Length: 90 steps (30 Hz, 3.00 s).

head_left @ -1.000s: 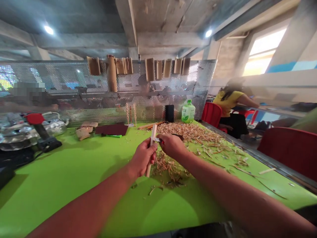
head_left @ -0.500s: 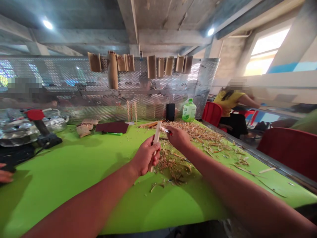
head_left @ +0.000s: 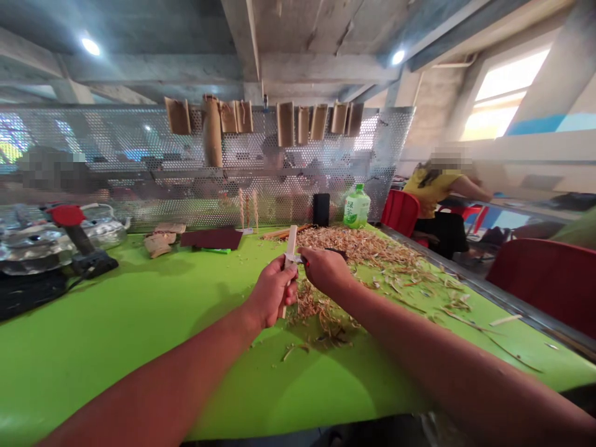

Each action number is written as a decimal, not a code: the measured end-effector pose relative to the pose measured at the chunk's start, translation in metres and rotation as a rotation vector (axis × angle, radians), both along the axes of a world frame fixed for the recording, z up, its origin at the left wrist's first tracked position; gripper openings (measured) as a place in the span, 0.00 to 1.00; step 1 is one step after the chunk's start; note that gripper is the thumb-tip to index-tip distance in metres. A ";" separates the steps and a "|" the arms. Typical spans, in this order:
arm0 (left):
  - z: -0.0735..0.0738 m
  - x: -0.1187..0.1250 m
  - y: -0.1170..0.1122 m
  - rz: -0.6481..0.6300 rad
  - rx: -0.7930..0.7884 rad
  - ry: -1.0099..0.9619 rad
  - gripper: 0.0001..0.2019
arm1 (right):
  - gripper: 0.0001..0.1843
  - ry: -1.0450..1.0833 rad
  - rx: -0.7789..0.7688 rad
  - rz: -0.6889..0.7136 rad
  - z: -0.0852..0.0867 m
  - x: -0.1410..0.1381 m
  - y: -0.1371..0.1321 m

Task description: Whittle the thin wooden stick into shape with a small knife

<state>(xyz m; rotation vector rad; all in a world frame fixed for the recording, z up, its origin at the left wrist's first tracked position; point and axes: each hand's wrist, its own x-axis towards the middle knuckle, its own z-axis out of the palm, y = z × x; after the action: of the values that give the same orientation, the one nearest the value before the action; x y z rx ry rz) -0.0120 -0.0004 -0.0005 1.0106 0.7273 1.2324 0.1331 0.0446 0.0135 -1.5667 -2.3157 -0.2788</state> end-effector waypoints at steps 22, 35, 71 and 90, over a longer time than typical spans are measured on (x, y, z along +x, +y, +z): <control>0.001 0.002 -0.002 0.111 -0.001 0.128 0.11 | 0.18 0.384 0.058 0.018 -0.007 0.011 0.023; 0.000 0.005 -0.009 0.065 0.062 0.264 0.08 | 0.19 -0.009 0.044 -0.099 0.002 0.004 0.009; -0.004 -0.008 0.012 0.001 0.083 0.250 0.13 | 0.14 0.401 0.043 0.069 -0.007 0.020 0.027; 0.000 -0.003 -0.004 -0.049 0.197 0.308 0.17 | 0.19 0.444 0.001 -0.253 -0.005 0.055 0.059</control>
<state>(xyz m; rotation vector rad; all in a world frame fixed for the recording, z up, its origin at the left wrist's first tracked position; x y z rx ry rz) -0.0147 -0.0042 -0.0004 1.3940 0.8232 1.1340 0.1883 0.1032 0.0088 -1.7165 -1.7850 0.0132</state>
